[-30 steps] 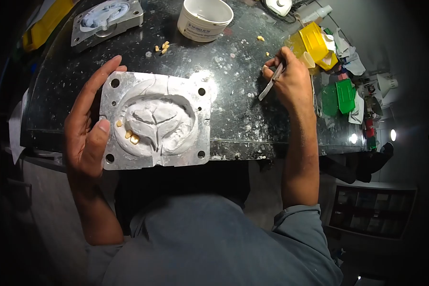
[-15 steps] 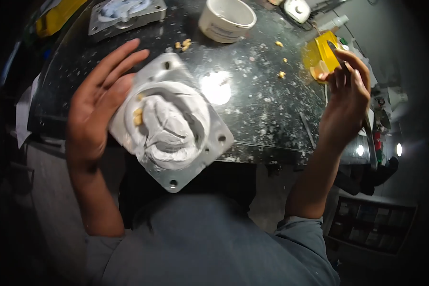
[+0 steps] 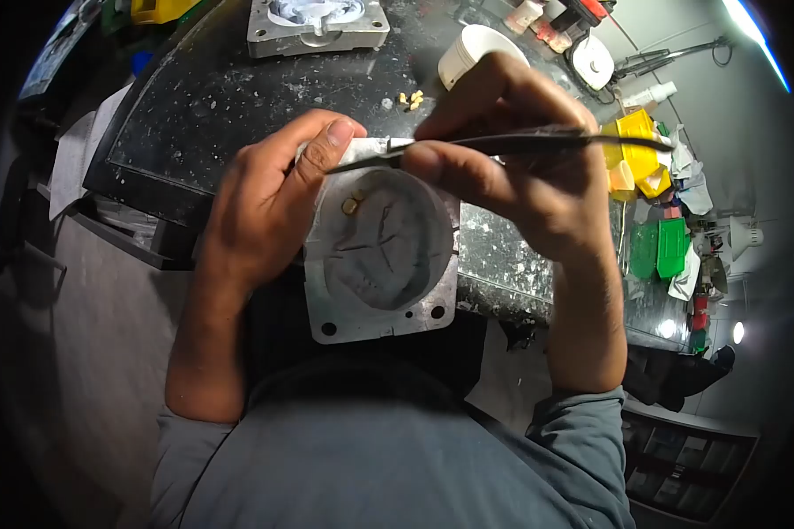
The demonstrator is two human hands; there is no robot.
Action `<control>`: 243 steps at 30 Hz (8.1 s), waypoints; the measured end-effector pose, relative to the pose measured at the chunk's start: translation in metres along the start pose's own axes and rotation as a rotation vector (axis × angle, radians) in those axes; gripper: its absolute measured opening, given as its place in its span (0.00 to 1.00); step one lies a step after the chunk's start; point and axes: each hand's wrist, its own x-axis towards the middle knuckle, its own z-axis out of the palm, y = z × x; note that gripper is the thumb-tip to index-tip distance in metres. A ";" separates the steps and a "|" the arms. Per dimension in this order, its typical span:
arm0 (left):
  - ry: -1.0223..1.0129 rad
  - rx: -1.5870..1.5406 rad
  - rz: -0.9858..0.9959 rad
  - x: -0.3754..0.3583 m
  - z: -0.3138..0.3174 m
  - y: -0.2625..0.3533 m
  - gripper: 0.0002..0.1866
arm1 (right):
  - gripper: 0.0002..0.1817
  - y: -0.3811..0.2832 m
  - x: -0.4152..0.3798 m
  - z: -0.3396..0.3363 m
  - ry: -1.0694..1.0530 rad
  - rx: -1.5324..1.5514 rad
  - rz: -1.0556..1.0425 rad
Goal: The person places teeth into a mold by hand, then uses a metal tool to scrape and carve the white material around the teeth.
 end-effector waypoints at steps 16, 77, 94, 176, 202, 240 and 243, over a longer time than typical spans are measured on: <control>0.000 0.070 -0.019 -0.003 -0.002 0.009 0.25 | 0.11 0.011 0.031 0.008 -0.206 0.064 0.176; 0.187 0.123 0.120 -0.013 0.003 -0.001 0.10 | 0.20 -0.026 -0.029 0.093 0.248 -0.770 -0.035; 0.176 0.152 0.307 -0.008 0.003 -0.003 0.10 | 0.14 0.052 -0.056 -0.014 0.417 -0.439 0.348; 0.143 0.184 0.140 -0.012 0.006 0.011 0.17 | 0.14 0.016 -0.041 0.067 0.263 -0.606 -0.319; 0.142 0.193 0.134 -0.012 0.002 0.008 0.15 | 0.14 0.016 -0.036 0.065 0.234 -0.596 -0.333; 0.136 0.140 -0.001 -0.015 0.003 0.002 0.18 | 0.10 -0.026 -0.019 0.075 0.236 -0.788 -0.029; 0.157 0.135 0.031 -0.015 0.003 -0.001 0.18 | 0.10 -0.030 -0.023 0.077 0.245 -0.838 -0.013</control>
